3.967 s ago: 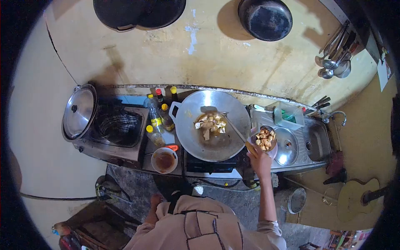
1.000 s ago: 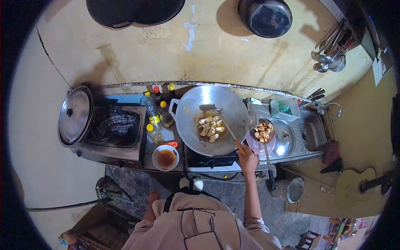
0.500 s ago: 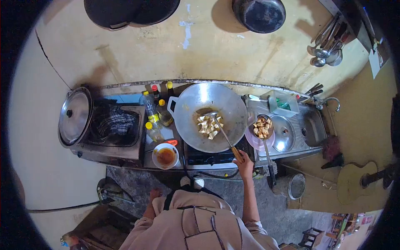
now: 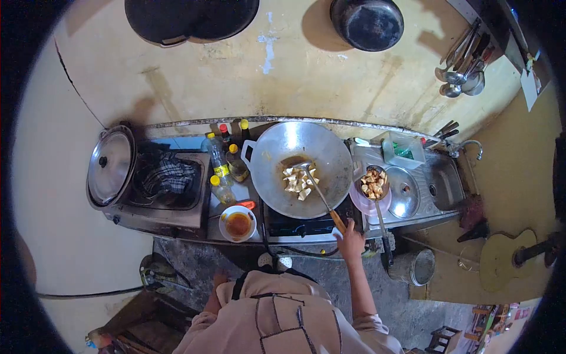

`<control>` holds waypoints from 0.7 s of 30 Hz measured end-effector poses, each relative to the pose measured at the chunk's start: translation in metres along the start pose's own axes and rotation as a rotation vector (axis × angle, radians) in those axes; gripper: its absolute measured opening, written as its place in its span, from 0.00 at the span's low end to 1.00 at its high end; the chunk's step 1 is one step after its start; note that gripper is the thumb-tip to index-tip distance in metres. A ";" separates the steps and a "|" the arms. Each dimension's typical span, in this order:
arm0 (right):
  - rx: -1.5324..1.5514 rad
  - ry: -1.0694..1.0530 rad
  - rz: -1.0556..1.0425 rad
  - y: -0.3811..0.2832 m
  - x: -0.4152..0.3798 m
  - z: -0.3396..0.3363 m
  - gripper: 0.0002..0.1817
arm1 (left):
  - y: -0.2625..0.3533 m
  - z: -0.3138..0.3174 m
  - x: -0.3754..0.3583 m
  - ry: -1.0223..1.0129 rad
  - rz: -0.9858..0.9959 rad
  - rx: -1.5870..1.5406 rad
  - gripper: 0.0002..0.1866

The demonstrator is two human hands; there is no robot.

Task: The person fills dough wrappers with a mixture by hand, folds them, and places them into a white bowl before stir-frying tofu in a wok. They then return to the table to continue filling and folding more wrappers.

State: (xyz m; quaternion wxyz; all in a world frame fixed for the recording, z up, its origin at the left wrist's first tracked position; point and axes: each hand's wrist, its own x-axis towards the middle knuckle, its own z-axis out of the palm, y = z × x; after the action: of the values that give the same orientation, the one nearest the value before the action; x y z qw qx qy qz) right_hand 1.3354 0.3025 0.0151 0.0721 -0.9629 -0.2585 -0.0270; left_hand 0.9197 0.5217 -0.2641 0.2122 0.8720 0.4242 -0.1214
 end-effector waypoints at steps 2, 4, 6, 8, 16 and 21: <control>0.204 -0.176 0.044 0.015 0.018 0.018 0.27 | -0.010 0.003 -0.002 0.003 0.162 0.026 0.14; 0.266 -0.093 0.006 0.011 0.025 -0.009 0.21 | -0.022 0.033 0.004 -0.014 -0.021 -0.261 0.13; 0.307 -0.107 0.015 0.012 0.024 -0.050 0.19 | -0.017 0.031 0.004 -0.016 -0.157 -0.438 0.12; 0.305 -0.115 0.009 0.027 0.018 -0.085 0.18 | -0.010 0.027 0.003 -0.005 -0.206 -0.503 0.11; 0.173 -0.272 0.040 0.061 -0.016 -0.193 0.16 | 0.011 0.009 0.001 0.156 -0.125 -0.543 0.08; 0.141 -0.225 -0.020 0.065 -0.019 -0.172 0.17 | 0.021 -0.006 0.011 -0.004 -0.359 -0.847 0.08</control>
State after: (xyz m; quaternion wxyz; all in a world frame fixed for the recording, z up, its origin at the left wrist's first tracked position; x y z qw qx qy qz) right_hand 1.3493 0.2116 0.1755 0.1098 -0.9498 -0.2758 0.0986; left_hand 0.9434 0.5202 -0.2577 0.5262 0.6208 0.5805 0.0263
